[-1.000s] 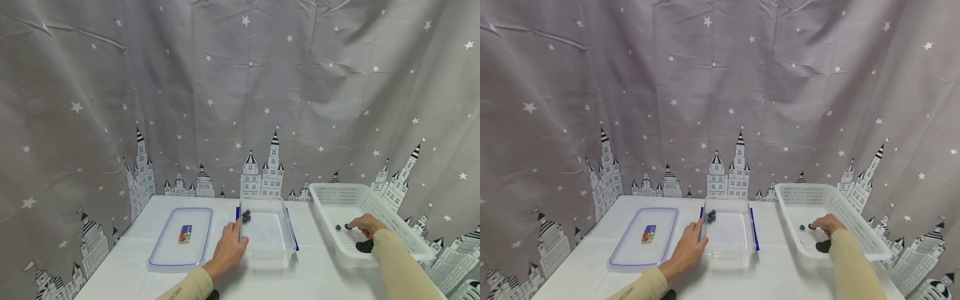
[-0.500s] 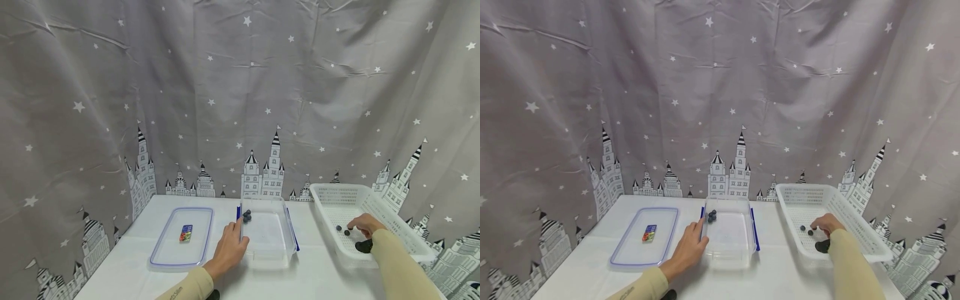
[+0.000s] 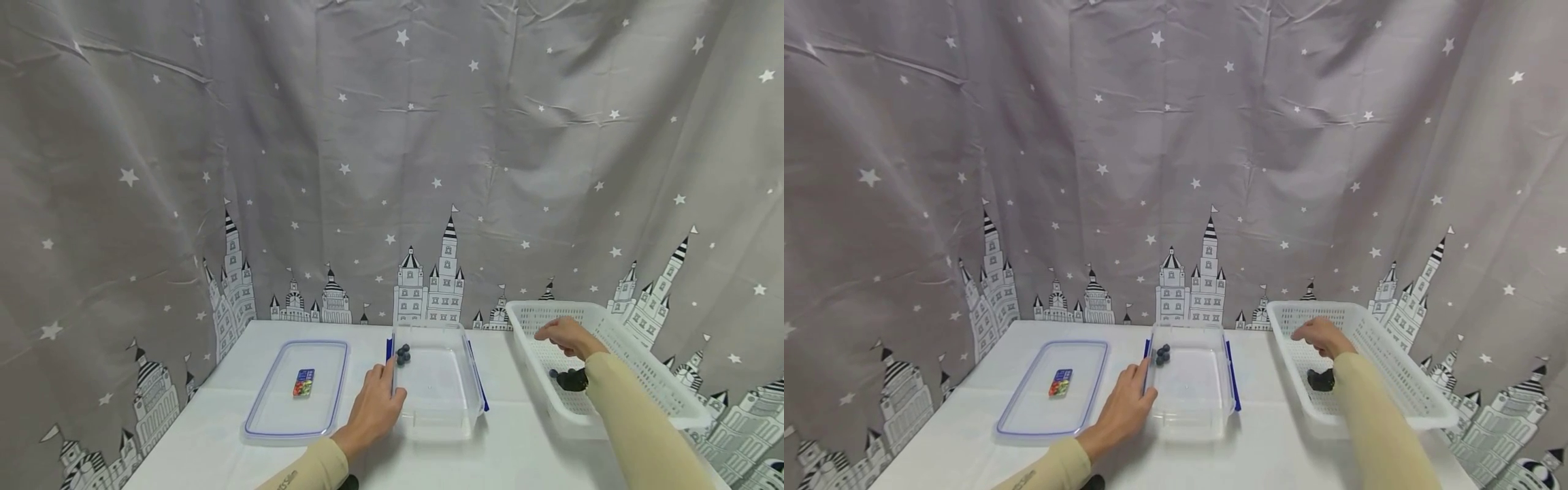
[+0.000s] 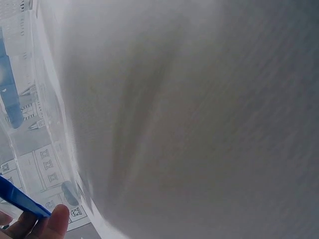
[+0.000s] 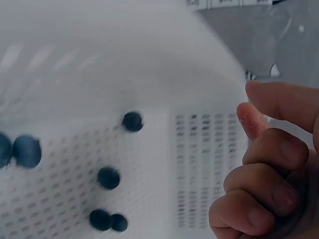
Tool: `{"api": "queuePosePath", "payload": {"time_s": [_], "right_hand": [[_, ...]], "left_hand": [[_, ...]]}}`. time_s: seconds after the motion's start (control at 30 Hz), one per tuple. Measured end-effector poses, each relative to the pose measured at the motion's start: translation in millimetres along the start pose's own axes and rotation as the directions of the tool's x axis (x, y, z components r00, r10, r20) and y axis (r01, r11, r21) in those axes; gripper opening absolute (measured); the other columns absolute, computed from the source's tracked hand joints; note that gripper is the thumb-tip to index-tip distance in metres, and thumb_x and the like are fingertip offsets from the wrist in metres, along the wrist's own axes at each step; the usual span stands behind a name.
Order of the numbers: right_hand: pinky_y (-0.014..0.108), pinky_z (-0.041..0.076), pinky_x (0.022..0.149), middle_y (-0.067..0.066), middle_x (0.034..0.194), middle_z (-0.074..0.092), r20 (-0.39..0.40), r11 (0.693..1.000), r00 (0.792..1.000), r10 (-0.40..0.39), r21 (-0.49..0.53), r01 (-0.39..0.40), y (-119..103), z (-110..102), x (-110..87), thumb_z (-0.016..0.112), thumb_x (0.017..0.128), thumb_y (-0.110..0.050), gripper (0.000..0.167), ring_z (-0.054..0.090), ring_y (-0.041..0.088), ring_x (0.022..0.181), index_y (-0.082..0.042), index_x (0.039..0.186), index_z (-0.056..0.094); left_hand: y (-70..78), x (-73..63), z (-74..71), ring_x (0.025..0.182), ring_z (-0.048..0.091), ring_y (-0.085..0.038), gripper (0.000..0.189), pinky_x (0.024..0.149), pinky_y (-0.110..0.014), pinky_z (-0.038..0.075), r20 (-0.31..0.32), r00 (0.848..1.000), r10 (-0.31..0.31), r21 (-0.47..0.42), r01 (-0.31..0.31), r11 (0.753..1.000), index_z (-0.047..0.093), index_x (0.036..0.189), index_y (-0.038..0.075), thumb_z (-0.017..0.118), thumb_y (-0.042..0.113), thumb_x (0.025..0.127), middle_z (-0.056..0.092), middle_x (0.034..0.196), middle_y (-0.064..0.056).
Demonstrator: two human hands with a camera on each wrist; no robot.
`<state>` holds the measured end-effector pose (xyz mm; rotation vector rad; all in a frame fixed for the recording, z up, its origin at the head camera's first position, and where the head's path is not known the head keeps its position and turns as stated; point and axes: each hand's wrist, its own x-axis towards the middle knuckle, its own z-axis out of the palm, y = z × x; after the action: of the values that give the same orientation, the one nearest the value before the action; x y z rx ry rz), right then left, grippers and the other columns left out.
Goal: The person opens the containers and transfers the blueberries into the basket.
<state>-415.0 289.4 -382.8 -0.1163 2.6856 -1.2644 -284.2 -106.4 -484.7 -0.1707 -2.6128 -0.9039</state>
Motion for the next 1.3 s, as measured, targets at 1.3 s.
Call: {"api": "queuePosePath", "payload": {"time_s": [1.3], "right_hand": [[0.023,0.026,0.048,-0.006,0.06,0.038,0.117,0.987,0.981,-0.158,0.045,0.153,-104.6,103.6,29.7,0.069,0.092,-0.018,0.032,0.025,0.007,0.048,0.001,0.117,0.071]], "left_hand": [[1.3,-1.8,-1.5,0.105,0.052,-0.021,0.062,0.089,-0.043,0.051,0.001,1.0,0.013,0.019,-0.013,1.0,0.042,0.151,0.002,0.05,0.025,0.094,0.055,0.122,-0.012]]}}
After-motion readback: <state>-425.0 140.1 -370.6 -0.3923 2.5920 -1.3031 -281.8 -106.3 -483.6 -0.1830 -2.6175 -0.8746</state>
